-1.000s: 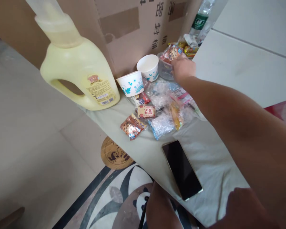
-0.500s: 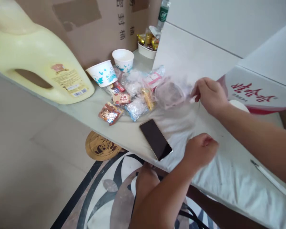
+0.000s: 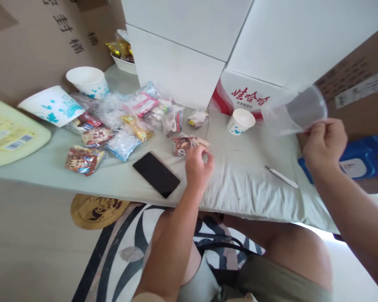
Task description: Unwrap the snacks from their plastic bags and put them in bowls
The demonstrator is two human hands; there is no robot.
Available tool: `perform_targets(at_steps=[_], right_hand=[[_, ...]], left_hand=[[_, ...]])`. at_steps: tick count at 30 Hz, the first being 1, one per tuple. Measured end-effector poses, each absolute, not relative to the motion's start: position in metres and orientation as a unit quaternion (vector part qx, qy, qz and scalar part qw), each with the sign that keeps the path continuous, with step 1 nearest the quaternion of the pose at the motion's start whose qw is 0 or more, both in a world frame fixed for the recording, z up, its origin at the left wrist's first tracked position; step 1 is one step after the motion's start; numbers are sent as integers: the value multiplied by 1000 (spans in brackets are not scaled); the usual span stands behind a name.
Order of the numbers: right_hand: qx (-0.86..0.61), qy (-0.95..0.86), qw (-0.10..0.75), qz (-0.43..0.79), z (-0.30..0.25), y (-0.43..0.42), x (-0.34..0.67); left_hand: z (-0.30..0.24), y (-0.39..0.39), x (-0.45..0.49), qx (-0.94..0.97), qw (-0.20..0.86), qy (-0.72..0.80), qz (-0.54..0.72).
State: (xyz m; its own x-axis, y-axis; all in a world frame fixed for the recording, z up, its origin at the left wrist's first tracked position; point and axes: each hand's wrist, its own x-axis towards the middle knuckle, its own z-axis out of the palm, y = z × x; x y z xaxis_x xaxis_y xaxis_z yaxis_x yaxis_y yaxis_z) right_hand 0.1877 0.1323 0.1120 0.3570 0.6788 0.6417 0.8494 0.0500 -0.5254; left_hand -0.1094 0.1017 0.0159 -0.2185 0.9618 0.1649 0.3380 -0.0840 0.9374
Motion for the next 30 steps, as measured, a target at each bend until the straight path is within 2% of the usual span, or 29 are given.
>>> perform_targets(at_steps=[2,4,8,11,16,19,24,27,30], right_hand=[[-726,-587,338,-122,92,121,213],[-737,-611,276,-82,72,119,228],[-686,-697,209,5,42,114,246],[-677,-707,206,12,28,90,260],[-720,-665,196,21,-6,33,281],[-725,-658,201,28,-27,9,287],[-789,-581,198,16,-39,4,290],[-809,-556,192,14,-33,10,288],[-791,-565,235,-4,-18,9,274]], left_hand=[[12,107,-112,529,193,654,506],[8,113,-115,518,144,705,462],[0,127,-118,541,170,732,377],[-4,134,-126,513,205,719,422],[4,119,-147,354,327,606,632],[15,99,-146,263,471,499,678],[27,86,-103,232,695,389,558],[29,88,-69,252,756,366,481],[25,90,-43,307,771,380,407]])
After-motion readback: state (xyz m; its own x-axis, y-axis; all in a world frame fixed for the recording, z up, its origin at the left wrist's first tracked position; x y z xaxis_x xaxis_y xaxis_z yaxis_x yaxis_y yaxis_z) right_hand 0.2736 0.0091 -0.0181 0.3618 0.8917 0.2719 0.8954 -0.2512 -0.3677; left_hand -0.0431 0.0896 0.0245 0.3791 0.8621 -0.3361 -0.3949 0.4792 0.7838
